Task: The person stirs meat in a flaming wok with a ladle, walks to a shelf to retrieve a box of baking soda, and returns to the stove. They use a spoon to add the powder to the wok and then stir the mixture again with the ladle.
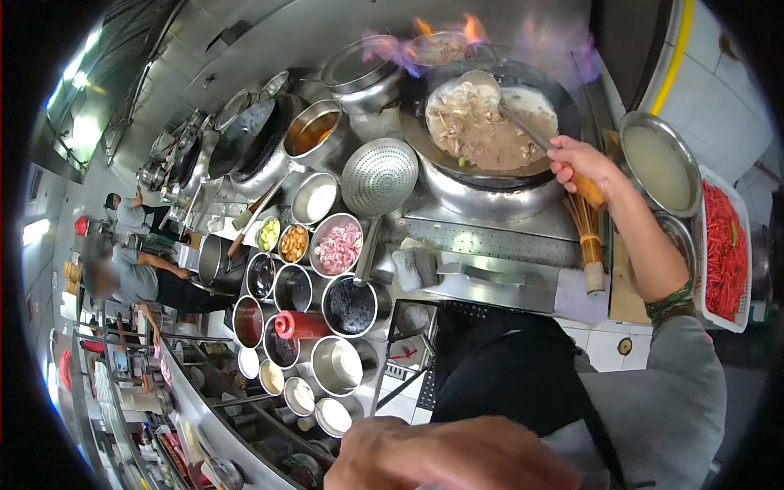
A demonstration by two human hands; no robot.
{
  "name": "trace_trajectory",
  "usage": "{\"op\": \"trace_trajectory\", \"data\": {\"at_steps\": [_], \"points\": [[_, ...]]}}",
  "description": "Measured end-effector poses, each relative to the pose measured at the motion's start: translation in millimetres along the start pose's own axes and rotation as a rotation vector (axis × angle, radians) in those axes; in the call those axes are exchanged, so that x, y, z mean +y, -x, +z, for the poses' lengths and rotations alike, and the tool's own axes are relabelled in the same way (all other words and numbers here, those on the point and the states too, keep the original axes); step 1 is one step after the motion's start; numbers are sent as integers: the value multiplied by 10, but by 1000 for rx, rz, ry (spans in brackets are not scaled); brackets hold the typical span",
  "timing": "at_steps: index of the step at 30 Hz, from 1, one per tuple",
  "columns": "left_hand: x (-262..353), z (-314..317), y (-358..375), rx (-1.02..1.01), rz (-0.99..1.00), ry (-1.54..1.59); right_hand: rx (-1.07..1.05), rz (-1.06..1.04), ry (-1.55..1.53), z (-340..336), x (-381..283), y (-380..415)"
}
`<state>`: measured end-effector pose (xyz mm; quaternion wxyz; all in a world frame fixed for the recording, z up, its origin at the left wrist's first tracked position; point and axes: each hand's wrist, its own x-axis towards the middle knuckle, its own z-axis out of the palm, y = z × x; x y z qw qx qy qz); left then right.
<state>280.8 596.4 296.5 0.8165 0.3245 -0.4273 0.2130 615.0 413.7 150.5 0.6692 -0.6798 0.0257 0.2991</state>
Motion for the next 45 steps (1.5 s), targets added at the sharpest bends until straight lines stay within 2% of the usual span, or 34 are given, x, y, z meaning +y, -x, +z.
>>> {"op": "trace_trajectory", "data": {"at_steps": [3,4,6,12,14,17,18,21,22,24,27,29,31,32,35,36,37,39,42,45], "points": [[-61,219,60,94,12,204,-142,20,-325,-83,6,166],[-39,298,51,101,6,279,-165,9,-299,-95,17,242],[72,300,-1,-28,-67,445,-193,-10,-218,-90,19,420],[277,487,175,19,-94,590,-54,-84,189,47,9,1122],[388,568,243,91,-48,584,14,-88,312,158,26,1305],[769,854,371,366,-68,663,95,-126,424,273,108,1503],[877,744,329,308,-100,676,102,-133,468,283,98,1565],[801,334,485,-43,-114,528,118,-158,571,306,175,1742],[806,221,558,-132,-173,440,128,-181,601,276,198,1793],[1023,-192,648,-490,-569,302,160,-198,654,292,169,1991],[1105,-309,1262,-221,-747,-16,229,-232,841,367,105,2332],[1143,-371,1699,90,-880,-177,250,-170,934,357,16,2544],[1086,-493,2076,279,-882,-235,225,-148,945,258,-28,2645],[1040,-561,2236,377,-882,-270,245,-196,1104,174,-1,2601],[903,-774,2610,531,-1087,-642,314,-570,1391,-181,379,2113],[816,-873,2746,614,-1194,-681,305,-314,1235,-45,263,1997],[713,-941,2827,578,-1281,-836,332,-272,1248,-32,271,1837],[538,-1058,3070,593,-1445,-905,375,-252,1252,-70,305,1494],[243,-1517,4003,418,-1495,-1057,361,-347,1237,-172,299,1184],[133,-1646,4572,557,-1655,-1060,290,-455,1127,-294,59,1355]]}}
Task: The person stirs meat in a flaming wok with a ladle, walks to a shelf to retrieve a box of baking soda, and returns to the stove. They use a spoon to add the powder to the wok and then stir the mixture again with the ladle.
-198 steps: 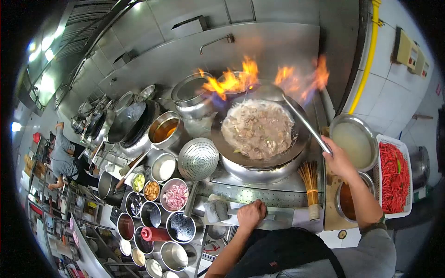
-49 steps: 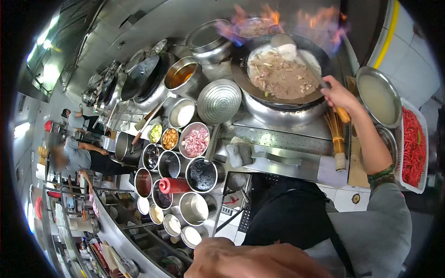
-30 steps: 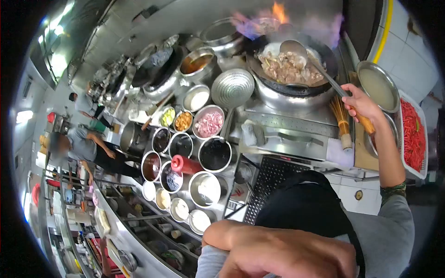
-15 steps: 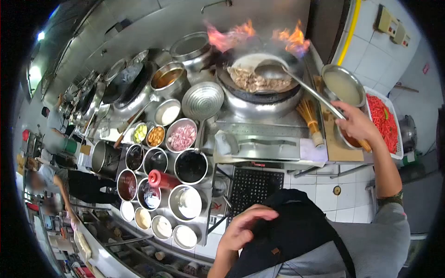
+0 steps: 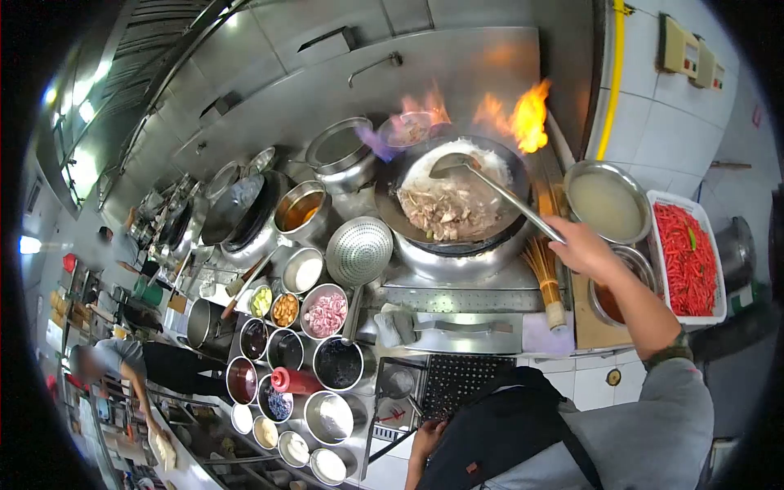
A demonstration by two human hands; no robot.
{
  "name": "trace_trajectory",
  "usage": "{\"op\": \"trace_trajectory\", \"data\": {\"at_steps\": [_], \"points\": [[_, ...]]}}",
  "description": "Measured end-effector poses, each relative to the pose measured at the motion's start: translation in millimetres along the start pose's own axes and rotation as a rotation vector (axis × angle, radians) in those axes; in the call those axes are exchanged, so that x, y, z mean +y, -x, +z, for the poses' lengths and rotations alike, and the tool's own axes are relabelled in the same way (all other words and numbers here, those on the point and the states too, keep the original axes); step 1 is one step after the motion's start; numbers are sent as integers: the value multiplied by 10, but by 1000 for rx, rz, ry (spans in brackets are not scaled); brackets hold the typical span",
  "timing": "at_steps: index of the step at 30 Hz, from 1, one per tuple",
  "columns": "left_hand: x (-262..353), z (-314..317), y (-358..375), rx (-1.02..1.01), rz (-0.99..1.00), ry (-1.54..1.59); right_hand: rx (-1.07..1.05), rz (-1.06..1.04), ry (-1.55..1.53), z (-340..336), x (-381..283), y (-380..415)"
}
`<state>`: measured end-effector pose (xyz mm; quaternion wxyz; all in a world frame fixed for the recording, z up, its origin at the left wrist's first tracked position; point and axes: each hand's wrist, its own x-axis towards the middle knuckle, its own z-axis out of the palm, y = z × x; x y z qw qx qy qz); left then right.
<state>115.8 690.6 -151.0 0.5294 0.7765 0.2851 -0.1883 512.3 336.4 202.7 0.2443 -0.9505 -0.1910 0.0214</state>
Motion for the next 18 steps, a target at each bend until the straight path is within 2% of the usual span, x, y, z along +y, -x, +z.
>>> {"op": "trace_trajectory", "data": {"at_steps": [3,6,7,9,10,11,12,18], "points": [[-324,189,28,70,-156,-13,-142,-36,-205,-470,77,62],[-521,334,181,132,-269,-46,-475,306,-317,-771,-11,-40],[-552,379,243,146,-291,-55,-507,274,-309,-674,55,-116],[-579,468,354,166,-324,-72,-314,-5,-211,-142,445,-309],[-579,500,374,171,-329,-79,-209,-145,-160,-92,426,-384],[-571,525,380,177,-327,-86,-248,-17,-144,-112,363,-448],[-520,520,378,186,-321,-92,-209,-29,-102,-92,389,-501],[-440,505,97,233,-150,-71,27,-252,-17,76,552,-953]]}}
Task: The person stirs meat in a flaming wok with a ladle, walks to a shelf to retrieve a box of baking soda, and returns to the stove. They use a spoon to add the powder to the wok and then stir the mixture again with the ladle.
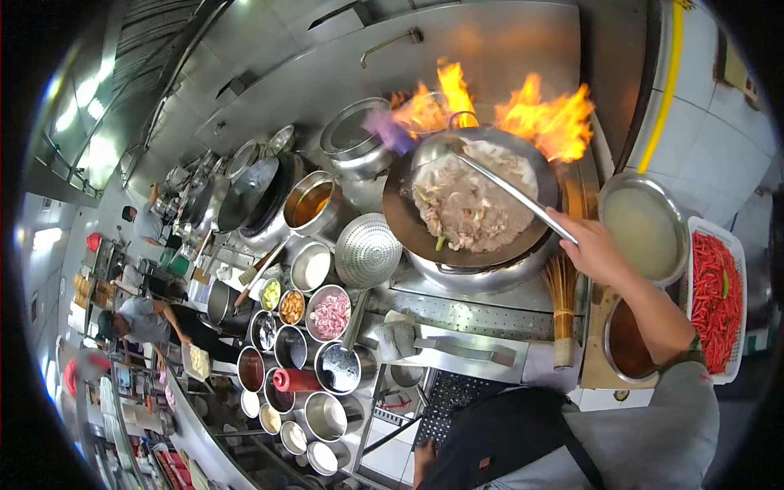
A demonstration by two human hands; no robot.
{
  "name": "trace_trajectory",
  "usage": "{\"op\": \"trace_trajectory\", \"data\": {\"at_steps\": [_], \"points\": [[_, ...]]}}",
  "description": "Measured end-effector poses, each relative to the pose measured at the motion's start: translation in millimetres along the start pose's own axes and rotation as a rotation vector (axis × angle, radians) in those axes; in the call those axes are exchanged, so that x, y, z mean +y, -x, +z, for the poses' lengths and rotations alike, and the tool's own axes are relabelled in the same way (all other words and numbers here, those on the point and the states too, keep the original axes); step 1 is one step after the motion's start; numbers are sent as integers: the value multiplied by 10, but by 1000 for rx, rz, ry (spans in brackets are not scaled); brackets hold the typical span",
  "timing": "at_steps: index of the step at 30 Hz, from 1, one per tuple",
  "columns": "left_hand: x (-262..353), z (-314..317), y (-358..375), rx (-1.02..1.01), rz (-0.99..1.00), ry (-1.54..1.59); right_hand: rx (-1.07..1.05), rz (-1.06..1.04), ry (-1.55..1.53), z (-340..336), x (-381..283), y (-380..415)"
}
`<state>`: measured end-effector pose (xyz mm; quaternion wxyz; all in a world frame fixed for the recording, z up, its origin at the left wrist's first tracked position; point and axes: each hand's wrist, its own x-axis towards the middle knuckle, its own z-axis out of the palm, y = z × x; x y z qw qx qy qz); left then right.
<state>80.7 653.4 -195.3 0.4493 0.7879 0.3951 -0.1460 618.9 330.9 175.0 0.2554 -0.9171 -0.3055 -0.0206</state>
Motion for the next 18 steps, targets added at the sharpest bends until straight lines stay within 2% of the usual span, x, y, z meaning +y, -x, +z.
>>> {"op": "trace_trajectory", "data": {"at_steps": [3,6,10,11,12,14,15,18], "points": [[81,-42,-268,35,71,91,-23,-38,107,21,-153,-211],[145,-169,-377,28,16,274,-121,-29,277,160,-130,-330],[-3,-336,-268,83,-62,366,-95,83,362,-17,-11,-204],[-108,-396,-206,31,-188,497,-70,89,353,-101,91,-143],[-209,-493,-131,-30,-93,170,-44,96,342,-168,93,-98],[-753,-401,-52,60,-10,15,-46,209,314,-560,-301,90],[-891,-370,4,55,-27,-23,-41,268,304,-706,-461,175],[-931,-284,72,-31,-147,-44,47,167,330,-885,-334,444]]}}
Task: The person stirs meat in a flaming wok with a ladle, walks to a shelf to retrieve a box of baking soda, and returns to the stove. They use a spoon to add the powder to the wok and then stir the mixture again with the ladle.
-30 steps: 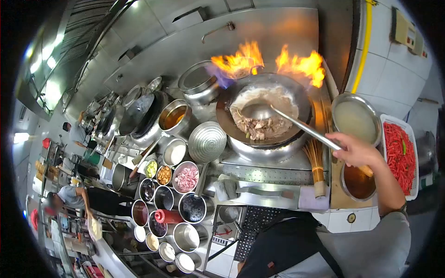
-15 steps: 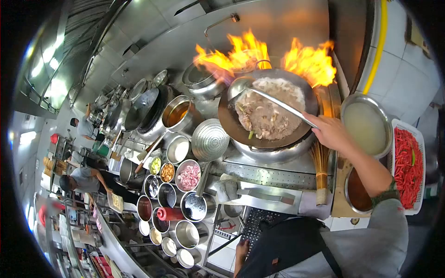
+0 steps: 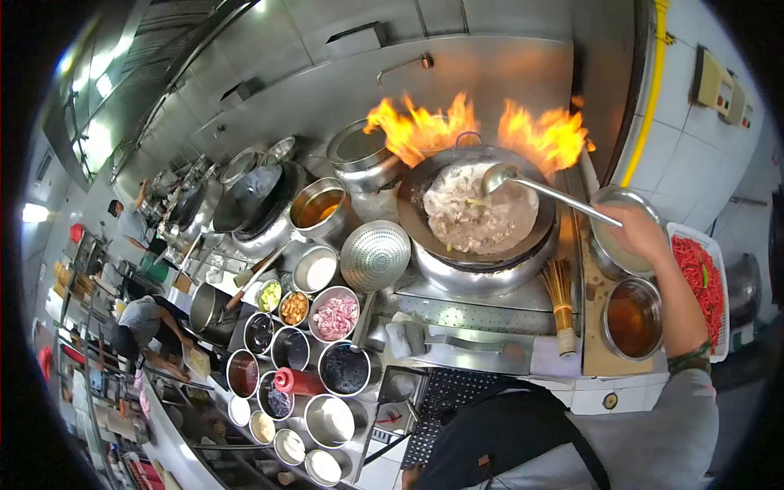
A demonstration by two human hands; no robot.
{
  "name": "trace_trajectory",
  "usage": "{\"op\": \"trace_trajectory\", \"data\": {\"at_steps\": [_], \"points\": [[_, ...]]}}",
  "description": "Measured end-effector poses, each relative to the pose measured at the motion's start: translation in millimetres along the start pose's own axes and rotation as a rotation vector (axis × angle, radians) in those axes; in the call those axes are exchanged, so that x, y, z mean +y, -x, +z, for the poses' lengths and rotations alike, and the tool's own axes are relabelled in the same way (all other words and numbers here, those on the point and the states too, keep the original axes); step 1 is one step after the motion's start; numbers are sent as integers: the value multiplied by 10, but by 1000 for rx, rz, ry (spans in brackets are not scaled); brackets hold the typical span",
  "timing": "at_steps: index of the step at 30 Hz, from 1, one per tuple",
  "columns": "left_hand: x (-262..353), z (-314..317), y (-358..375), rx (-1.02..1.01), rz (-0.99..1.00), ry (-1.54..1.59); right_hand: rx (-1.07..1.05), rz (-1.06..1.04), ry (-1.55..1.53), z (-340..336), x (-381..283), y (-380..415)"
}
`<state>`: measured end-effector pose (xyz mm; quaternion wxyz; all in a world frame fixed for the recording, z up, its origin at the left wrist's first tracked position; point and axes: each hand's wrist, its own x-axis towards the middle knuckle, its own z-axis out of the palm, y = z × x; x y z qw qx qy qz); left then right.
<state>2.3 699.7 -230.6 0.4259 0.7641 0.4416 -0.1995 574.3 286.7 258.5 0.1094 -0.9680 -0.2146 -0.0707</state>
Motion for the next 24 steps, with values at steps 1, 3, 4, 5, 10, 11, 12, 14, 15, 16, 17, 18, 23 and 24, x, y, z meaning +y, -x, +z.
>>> {"op": "trace_trajectory", "data": {"at_steps": [1,3,4,5,10,11,12,14,15,16,17,18,23,24], "points": [[7,35,11,-24,-29,-2,-3,-25,-22,-59,62,76],[13,40,-30,-57,-50,-12,-12,-68,-69,-249,120,279],[-2,57,-72,-69,-47,-23,-57,-17,-112,-358,75,396],[-11,85,-124,-80,-44,-25,-102,33,-153,-475,23,522],[109,135,-478,-128,-12,-21,-266,102,-346,-212,-88,842],[148,145,-530,-137,-8,-17,-283,120,-312,-88,-226,837],[179,150,-616,-138,-8,-14,-212,100,-335,156,-214,838],[182,229,-775,-130,-15,28,-102,73,-220,526,-232,773],[-7,404,-1008,-110,26,150,-73,131,-208,572,-361,749],[120,379,-951,-60,-82,167,-43,180,-203,634,-479,704],[217,328,-868,-43,-53,206,7,180,-245,736,-493,676],[282,268,-811,-22,-24,243,56,181,-294,862,-455,641],[330,113,-411,-1,-43,157,78,248,-210,1114,-695,267],[169,151,-270,59,-39,121,66,200,-218,1144,-830,124]]}}
